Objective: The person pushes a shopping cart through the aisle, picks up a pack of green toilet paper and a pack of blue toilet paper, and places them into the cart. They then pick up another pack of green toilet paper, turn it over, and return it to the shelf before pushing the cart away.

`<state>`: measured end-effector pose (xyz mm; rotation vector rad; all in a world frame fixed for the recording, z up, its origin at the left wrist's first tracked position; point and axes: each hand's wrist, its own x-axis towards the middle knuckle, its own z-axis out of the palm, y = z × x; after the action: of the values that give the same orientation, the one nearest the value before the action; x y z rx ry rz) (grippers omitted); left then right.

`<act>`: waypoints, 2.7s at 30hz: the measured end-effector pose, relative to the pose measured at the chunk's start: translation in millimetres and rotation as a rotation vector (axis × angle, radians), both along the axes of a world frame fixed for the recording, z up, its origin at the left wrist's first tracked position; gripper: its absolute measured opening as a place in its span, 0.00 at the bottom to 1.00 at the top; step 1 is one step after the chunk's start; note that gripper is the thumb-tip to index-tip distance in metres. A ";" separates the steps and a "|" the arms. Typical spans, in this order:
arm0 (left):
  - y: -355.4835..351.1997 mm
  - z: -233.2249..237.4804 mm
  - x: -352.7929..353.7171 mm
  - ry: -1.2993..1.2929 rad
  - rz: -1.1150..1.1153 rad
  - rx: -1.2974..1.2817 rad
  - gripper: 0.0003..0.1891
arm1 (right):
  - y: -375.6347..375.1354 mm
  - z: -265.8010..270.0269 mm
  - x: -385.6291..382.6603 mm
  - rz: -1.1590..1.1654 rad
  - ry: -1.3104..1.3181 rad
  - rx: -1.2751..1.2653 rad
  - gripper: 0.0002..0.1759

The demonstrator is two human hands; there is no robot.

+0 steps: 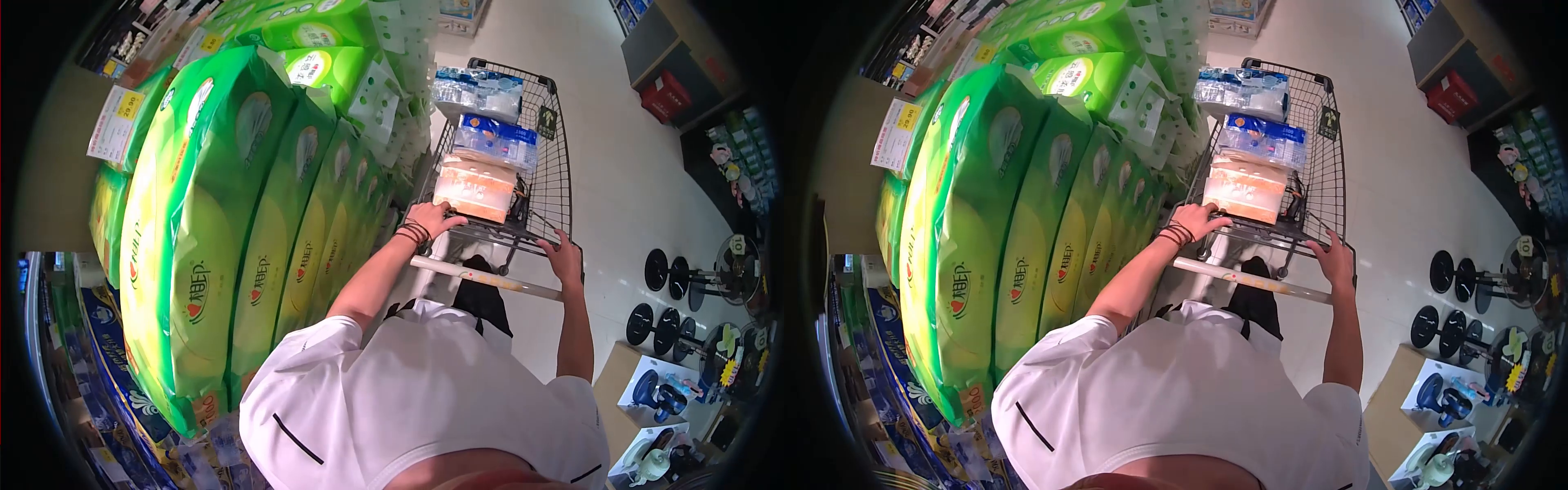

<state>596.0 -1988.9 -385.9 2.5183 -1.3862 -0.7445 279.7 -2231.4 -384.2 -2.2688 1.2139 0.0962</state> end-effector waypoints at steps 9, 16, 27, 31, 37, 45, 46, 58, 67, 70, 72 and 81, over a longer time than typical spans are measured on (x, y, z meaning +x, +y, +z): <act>-125.8 8.0 64.2 0.016 0.180 0.033 0.46 | -147.4 -15.0 88.4 0.043 0.029 -0.041 0.47; -202.1 11.2 121.5 0.020 0.168 0.001 0.45 | -234.4 -5.4 156.5 0.165 -0.048 -0.041 0.41; -255.4 9.0 184.9 0.047 0.154 0.102 0.45 | -286.3 -7.0 223.7 0.267 -0.077 -0.064 0.37; -247.1 2.3 192.4 0.030 0.177 0.124 0.48 | -280.0 -16.2 229.1 0.289 -0.076 -0.078 0.36; -213.1 4.3 178.6 0.019 0.201 0.089 0.50 | -243.9 -24.0 213.0 0.294 -0.067 -0.097 0.37; -124.9 -2.3 120.0 0.028 0.180 0.041 0.49 | -143.8 -15.0 149.6 0.244 -0.041 -0.061 0.35; -110.5 -2.4 110.5 0.032 0.185 0.027 0.48 | -127.6 -16.3 138.5 0.230 -0.048 -0.056 0.35; 46.1 10.5 7.6 0.062 0.109 0.006 0.46 | 44.9 -15.7 10.1 0.289 -0.049 -0.076 0.35; 75.7 8.2 -11.1 0.024 0.076 -0.019 0.43 | 66.9 -10.8 0.7 0.260 0.037 0.062 0.37; 88.5 16.9 -20.8 -0.003 0.083 -0.061 0.40 | 62.7 17.1 14.7 0.292 0.103 0.170 0.38; 98.7 23.2 -29.0 -0.137 0.082 -0.116 0.32 | 61.8 36.9 42.5 0.341 0.168 0.138 0.39; 255.0 236.7 -103.6 -0.880 0.327 -1.033 0.12 | 95.7 198.0 258.0 0.625 -0.923 0.603 0.20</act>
<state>492.4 -1733.8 -149.2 2.0470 -1.0078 1.0141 537.7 -2135.8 -186.3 -1.7068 -0.0290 -0.2884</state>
